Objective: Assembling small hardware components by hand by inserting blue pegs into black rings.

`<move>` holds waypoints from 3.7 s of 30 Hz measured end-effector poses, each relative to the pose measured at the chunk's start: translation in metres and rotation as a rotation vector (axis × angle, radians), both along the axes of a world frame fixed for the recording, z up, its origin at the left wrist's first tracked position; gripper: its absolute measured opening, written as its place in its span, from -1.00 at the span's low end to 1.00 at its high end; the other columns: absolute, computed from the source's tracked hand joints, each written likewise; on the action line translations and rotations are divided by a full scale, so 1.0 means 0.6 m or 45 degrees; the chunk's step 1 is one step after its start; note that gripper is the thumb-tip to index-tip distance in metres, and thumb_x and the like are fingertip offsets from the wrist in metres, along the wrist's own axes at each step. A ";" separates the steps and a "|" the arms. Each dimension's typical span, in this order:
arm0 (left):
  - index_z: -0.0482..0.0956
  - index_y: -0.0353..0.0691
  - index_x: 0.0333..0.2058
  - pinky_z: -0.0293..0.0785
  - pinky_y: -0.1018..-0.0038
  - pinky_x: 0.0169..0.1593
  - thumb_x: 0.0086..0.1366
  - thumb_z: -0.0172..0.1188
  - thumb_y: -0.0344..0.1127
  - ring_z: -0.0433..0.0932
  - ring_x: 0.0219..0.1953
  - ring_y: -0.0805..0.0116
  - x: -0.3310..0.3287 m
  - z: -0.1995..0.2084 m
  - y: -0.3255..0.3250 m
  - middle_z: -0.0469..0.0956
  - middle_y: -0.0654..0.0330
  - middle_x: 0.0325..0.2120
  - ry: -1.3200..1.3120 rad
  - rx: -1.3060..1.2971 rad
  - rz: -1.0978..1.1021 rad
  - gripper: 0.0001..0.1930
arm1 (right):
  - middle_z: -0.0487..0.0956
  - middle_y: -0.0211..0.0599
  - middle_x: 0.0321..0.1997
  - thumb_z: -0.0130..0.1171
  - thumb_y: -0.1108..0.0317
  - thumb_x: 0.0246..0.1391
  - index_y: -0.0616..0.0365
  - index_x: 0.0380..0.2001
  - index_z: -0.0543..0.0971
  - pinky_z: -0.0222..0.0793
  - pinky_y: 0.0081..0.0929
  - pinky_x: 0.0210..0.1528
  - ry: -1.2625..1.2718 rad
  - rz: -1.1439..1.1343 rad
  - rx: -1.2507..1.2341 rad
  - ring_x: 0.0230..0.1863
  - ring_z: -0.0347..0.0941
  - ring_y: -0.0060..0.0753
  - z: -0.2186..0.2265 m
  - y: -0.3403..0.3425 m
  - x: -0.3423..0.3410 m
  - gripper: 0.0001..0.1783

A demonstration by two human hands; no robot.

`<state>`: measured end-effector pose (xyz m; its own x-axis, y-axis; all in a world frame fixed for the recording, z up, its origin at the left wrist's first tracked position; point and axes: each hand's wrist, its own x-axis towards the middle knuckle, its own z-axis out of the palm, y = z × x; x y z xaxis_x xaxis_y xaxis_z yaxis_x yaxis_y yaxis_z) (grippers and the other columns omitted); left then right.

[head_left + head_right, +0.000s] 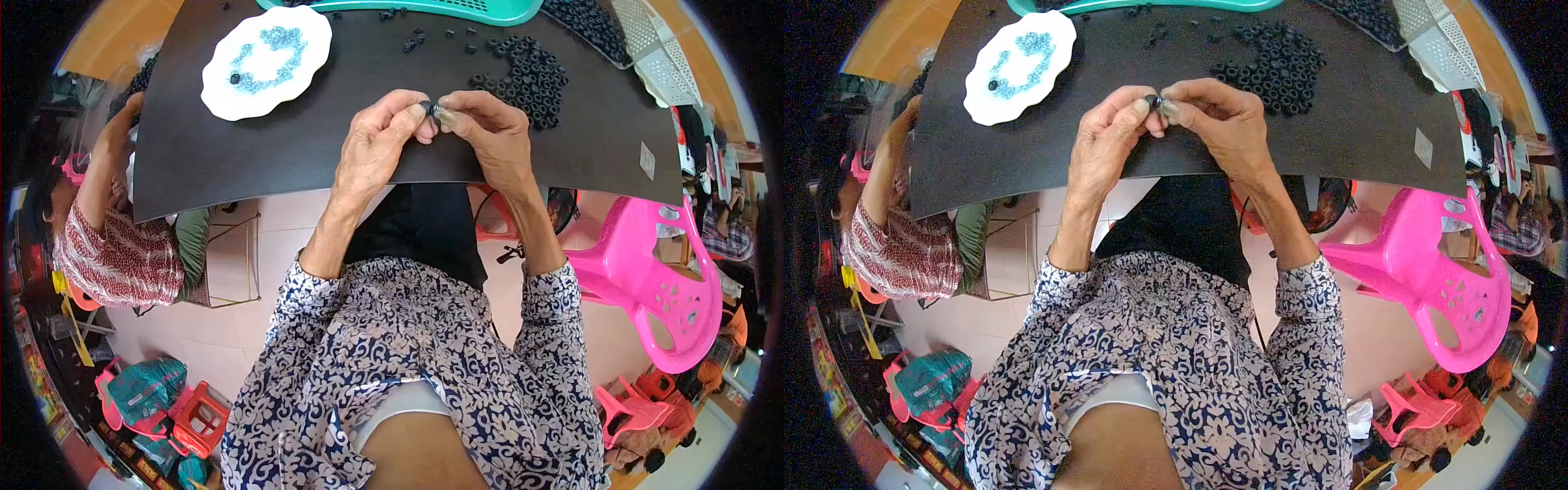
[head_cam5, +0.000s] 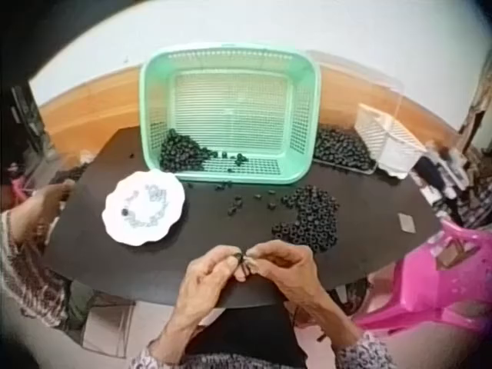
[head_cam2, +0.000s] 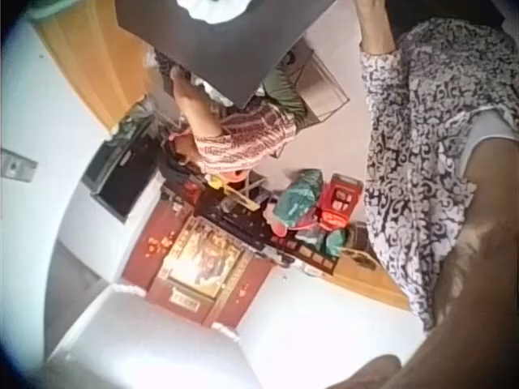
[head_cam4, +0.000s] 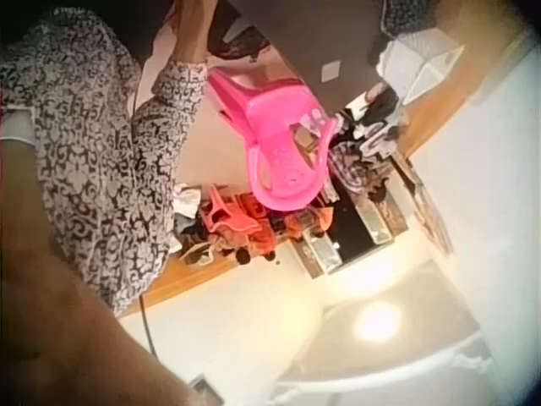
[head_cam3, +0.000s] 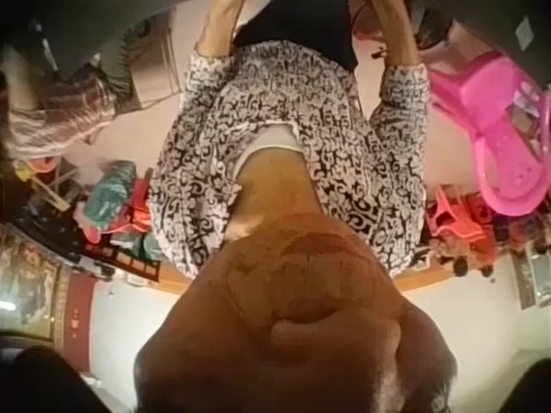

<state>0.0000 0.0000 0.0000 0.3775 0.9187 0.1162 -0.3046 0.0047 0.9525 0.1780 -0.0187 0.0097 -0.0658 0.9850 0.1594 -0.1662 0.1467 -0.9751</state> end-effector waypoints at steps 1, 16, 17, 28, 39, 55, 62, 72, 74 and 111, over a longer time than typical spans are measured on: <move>0.52 -0.37 -0.12 0.47 0.54 -0.11 0.39 0.00 -0.32 0.50 -0.32 0.45 0.001 0.002 -0.001 0.53 0.20 -0.41 0.000 0.007 0.000 -0.76 | 0.62 -0.34 -0.26 0.26 0.54 0.03 0.27 -0.21 0.62 0.47 -0.65 -0.11 0.028 -0.001 0.008 -0.24 0.54 -0.56 0.001 -0.001 0.000 -0.80; 0.52 -0.41 -0.21 0.44 0.58 -0.17 0.38 0.00 -0.37 0.47 -0.36 0.54 0.008 0.025 -0.019 0.51 0.26 -0.46 0.088 -0.043 0.030 -0.80 | 0.62 -0.35 -0.27 0.30 0.56 -0.02 0.29 -0.24 0.61 0.46 -0.68 -0.14 0.038 -0.004 0.011 -0.25 0.53 -0.60 0.003 -0.011 -0.002 -0.79; 0.52 -0.41 -0.21 0.44 0.58 -0.17 0.38 0.00 -0.37 0.47 -0.36 0.54 0.008 0.025 -0.019 0.51 0.26 -0.46 0.104 -0.048 0.022 -0.80 | 0.62 -0.35 -0.28 0.30 0.55 -0.02 0.29 -0.25 0.60 0.46 -0.69 -0.15 0.028 -0.025 0.017 -0.26 0.53 -0.60 0.005 -0.011 -0.003 -0.79; 0.53 -0.39 -0.19 0.44 0.58 -0.17 0.37 0.02 -0.34 0.48 -0.35 0.52 0.007 0.022 -0.015 0.53 0.25 -0.46 0.033 -0.080 0.001 -0.78 | 0.60 -0.41 -0.36 0.28 0.52 0.02 0.27 -0.28 0.61 0.41 -0.73 -0.27 -0.021 -0.025 -0.010 -0.37 0.48 -0.68 0.004 -0.008 -0.004 -0.84; 0.53 -0.42 -0.21 0.41 0.59 -0.19 0.36 0.01 -0.36 0.46 -0.36 0.54 0.007 0.032 -0.019 0.51 0.26 -0.48 0.067 -0.099 -0.029 -0.79 | 0.57 -0.44 -0.39 0.20 0.57 0.06 0.29 -0.25 0.58 0.33 -0.74 -0.32 0.021 0.011 -0.072 -0.37 0.43 -0.72 0.023 -0.016 -0.010 -0.85; 0.54 -0.34 -0.23 0.40 0.63 -0.22 0.35 0.03 -0.30 0.47 -0.40 0.56 0.004 0.019 -0.007 0.55 0.25 -0.44 0.129 -0.108 0.011 -0.79 | 0.61 -0.34 -0.43 0.19 0.45 0.05 0.24 -0.24 0.61 0.40 -0.62 -0.34 -1.290 -0.263 0.630 -0.43 0.49 -0.61 0.069 0.176 0.095 -0.82; 0.52 -0.43 -0.22 0.44 0.58 -0.21 0.34 0.04 -0.41 0.47 -0.39 0.54 -0.009 0.007 0.003 0.52 0.24 -0.47 0.062 -0.110 -0.011 -0.82 | 0.61 -0.11 -0.34 0.19 0.46 -0.08 0.16 -0.26 0.62 0.47 -0.34 -0.22 -1.977 0.022 0.756 -0.35 0.54 -0.10 0.033 0.255 0.039 -0.76; 0.52 -0.41 -0.22 0.43 0.60 -0.22 0.35 0.03 -0.35 0.48 -0.38 0.53 -0.036 -0.015 0.029 0.53 0.23 -0.46 -0.053 -0.239 0.019 -0.79 | 0.61 -0.38 -0.35 0.20 0.50 0.01 0.26 -0.30 0.61 0.49 -0.60 -0.25 -0.758 0.063 0.035 -0.32 0.58 -0.51 0.055 0.134 -0.023 -0.85; 0.52 -0.40 -0.22 0.42 0.61 -0.23 0.35 0.02 -0.34 0.48 -0.38 0.53 -0.044 -0.028 0.036 0.53 0.23 -0.47 -0.090 -0.247 0.045 -0.78 | 0.60 -0.32 -0.22 0.17 0.52 0.09 0.32 -0.26 0.60 0.51 -0.60 -0.16 -0.390 0.092 -0.246 -0.28 0.57 -0.49 0.042 0.109 -0.034 -0.85; 0.50 -0.39 -0.16 0.47 0.44 -0.14 0.37 0.01 -0.31 0.50 -0.32 0.38 -0.075 -0.032 0.081 0.50 0.18 -0.44 -0.115 -0.271 0.020 -0.76 | 0.61 -0.22 -0.19 0.19 0.63 0.03 0.31 -0.22 0.61 0.53 -0.53 -0.06 0.110 -0.099 -0.107 -0.18 0.57 -0.42 -0.047 0.081 -0.084 -0.80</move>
<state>-0.0451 0.0483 -0.0193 0.3596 0.9319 -0.0480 -0.3899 0.1968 0.8996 0.1273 0.0299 -0.0183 0.0216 0.9967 0.0777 -0.2417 0.0806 -0.9670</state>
